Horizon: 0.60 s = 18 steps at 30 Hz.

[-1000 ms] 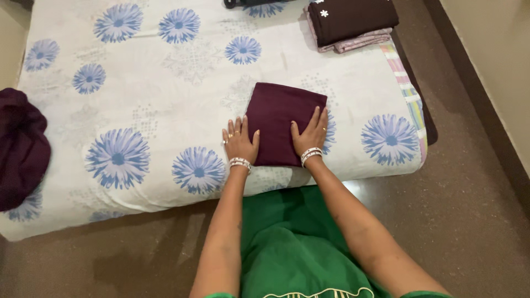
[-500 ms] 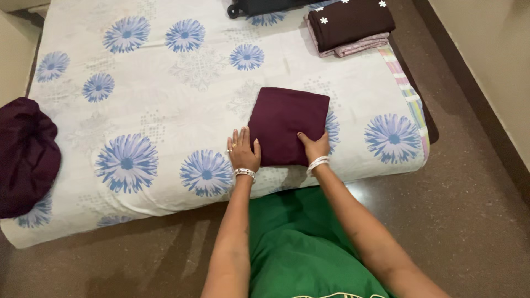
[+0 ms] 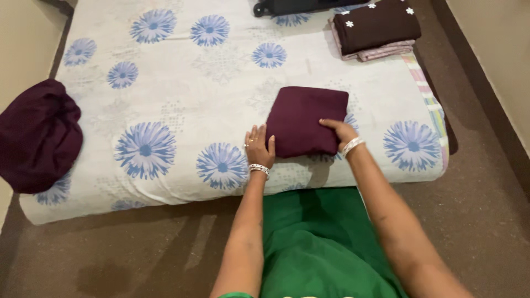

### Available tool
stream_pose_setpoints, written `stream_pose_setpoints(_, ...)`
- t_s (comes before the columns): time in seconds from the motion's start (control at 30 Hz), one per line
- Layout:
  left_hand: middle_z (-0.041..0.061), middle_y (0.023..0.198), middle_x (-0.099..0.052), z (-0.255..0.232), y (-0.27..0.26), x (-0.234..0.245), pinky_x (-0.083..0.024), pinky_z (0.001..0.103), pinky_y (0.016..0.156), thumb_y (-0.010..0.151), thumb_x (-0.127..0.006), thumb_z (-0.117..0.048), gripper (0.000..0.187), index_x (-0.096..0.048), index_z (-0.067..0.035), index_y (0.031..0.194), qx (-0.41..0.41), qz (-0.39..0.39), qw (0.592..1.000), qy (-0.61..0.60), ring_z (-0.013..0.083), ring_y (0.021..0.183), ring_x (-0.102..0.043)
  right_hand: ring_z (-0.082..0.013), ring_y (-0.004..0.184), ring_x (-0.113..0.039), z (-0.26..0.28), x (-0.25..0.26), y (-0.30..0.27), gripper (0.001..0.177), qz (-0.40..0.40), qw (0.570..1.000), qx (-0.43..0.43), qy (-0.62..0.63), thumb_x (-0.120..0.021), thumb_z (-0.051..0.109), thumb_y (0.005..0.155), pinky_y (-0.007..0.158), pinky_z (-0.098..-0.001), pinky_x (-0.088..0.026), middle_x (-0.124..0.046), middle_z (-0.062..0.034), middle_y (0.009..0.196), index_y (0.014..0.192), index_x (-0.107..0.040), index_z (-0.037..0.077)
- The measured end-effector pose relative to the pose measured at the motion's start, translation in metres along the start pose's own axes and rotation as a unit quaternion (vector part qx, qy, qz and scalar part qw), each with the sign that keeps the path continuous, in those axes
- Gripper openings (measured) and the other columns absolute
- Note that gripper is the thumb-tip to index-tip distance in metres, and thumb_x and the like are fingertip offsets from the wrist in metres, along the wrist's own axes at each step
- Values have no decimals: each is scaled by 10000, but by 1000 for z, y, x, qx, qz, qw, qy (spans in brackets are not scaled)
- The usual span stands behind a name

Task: The person folds a maroon garment on a bed, smoothing and aligning it into a compact rectangle, then places it on a stack of folded clothes. The person then unfolds another maroon garment and begins folding it.

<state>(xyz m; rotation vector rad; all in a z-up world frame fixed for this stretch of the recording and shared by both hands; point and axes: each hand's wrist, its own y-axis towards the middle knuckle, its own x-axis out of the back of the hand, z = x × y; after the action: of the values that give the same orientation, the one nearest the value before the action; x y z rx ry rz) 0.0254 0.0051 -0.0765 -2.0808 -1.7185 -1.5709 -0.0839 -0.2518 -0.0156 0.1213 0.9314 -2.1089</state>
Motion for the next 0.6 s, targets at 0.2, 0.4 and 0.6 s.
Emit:
stream_pose_setpoints(0.2, 175, 1365, -659, 1, -1, 0, -287, 520, 1218, 988, -583, -326, 489, -618, -14, 1362, -6, 0, 1000, -22, 373, 1382, -514, -286, 932, -761, 114, -40, -9, 512, -26, 969, 146, -197, -836, 53, 747, 849, -392, -643, -751, -190, 1113, 1194, -634, -92)
stream_pose_setpoints(0.4, 162, 1364, -665, 1, 0, 0, -291, 514, 1216, 980, -592, -328, 484, -626, -14, 1347, -14, -1, 1000, -18, 364, 1390, -515, -452, 952, -692, 172, -73, -26, 602, -207, 581, 448, -647, -949, 297, 764, 834, -520, -563, -729, -261, 1036, 1165, -633, -23)
stream_pose_setpoints(0.6, 158, 1363, -666, 0, 0, 1, -292, 508, 1223, 979, -597, -335, 477, -642, -15, 1329, -13, -2, 1000, -16, 353, 1392, -518, -368, 822, -709, 62, -80, 2, 623, -189, 409, 419, -789, -686, 117, 842, 666, -487, -575, -702, -203, 1053, 1441, -525, 50)
